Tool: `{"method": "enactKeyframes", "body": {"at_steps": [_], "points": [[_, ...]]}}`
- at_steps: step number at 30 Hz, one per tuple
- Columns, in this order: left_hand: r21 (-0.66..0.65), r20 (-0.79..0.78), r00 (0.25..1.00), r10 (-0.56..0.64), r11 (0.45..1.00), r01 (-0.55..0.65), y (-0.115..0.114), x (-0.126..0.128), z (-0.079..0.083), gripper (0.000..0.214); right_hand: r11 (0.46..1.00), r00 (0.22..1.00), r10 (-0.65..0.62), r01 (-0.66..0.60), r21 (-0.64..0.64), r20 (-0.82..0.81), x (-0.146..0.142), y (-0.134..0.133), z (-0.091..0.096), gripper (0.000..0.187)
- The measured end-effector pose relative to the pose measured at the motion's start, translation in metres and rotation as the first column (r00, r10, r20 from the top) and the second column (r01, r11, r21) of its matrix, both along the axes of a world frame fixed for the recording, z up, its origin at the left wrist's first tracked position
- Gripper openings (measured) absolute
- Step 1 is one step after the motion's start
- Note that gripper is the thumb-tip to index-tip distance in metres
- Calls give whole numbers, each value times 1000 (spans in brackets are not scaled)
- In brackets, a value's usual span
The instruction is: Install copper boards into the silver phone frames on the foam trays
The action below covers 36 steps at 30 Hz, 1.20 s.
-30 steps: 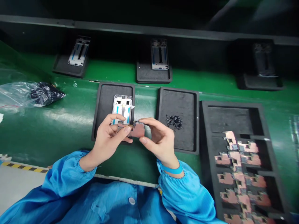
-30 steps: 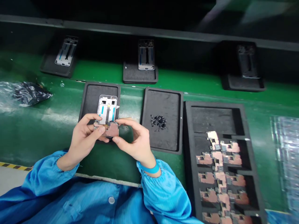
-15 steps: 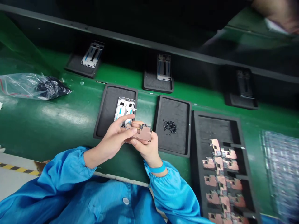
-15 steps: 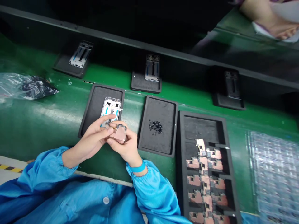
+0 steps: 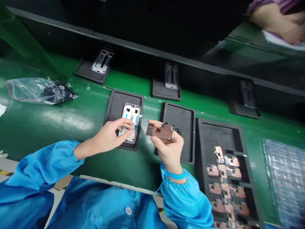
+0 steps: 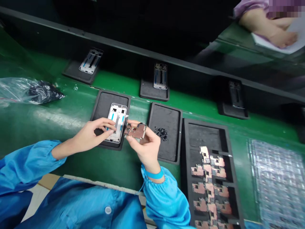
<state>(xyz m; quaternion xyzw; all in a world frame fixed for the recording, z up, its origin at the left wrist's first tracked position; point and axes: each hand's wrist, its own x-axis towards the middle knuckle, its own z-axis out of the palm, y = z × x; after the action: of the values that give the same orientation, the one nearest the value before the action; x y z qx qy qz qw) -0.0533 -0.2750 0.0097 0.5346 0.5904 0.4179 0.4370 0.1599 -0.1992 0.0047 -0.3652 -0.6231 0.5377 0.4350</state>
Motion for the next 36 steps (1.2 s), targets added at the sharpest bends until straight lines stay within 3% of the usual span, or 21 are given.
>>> {"method": "enactKeyframes", "body": {"at_steps": [2, 4, 7, 11, 14, 21, 24, 28, 31, 36], "points": [[189, -406, 914, -4, 978, 88, 10, -18, -10, 23, 994, 990, -24, 9, 107, 137, -1, 12, 4, 22], [256, -635, 772, 4, 944, 206, 23, -28, -21, 30, 974, 960, -68, 5, 225, 270, -4, 25, 5, 25], [200, -779, 625, -48, 926, 320, 41, -30, -33, 47, 934, 895, -132, -31, 355, 427, -11, 43, 6, 30], [97, -823, 553, -127, 929, 357, 55, -20, -38, 54, 882, 823, -212, -72, 466, 528, -24, 64, 6, 33], [89, -815, 567, -124, 938, 335, 57, -15, -36, 50, 861, 796, -217, -118, 495, 566, -32, 74, 5, 29], [160, -682, 722, -117, 939, 304, 51, -10, -27, 25, 897, 791, -131, -162, 411, 597, -39, 85, -9, 25], [206, -647, 747, -152, 909, 363, 45, -8, -21, 30, 907, 790, -78, -197, 372, 608, -38, 87, -13, 26], [320, -510, 829, -229, 844, 430, 35, -6, -16, 16, 892, 772, -39, -260, 371, 635, -38, 84, -15, 26], [338, -353, 880, -317, 834, 436, 33, -5, -21, 24, 866, 759, 1, -326, 379, 651, -40, 81, -17, 23], [328, -299, 863, -407, 805, 494, 39, -3, -33, 21, 845, 737, 28, -379, 378, 675, -41, 81, -22, 22]]}}
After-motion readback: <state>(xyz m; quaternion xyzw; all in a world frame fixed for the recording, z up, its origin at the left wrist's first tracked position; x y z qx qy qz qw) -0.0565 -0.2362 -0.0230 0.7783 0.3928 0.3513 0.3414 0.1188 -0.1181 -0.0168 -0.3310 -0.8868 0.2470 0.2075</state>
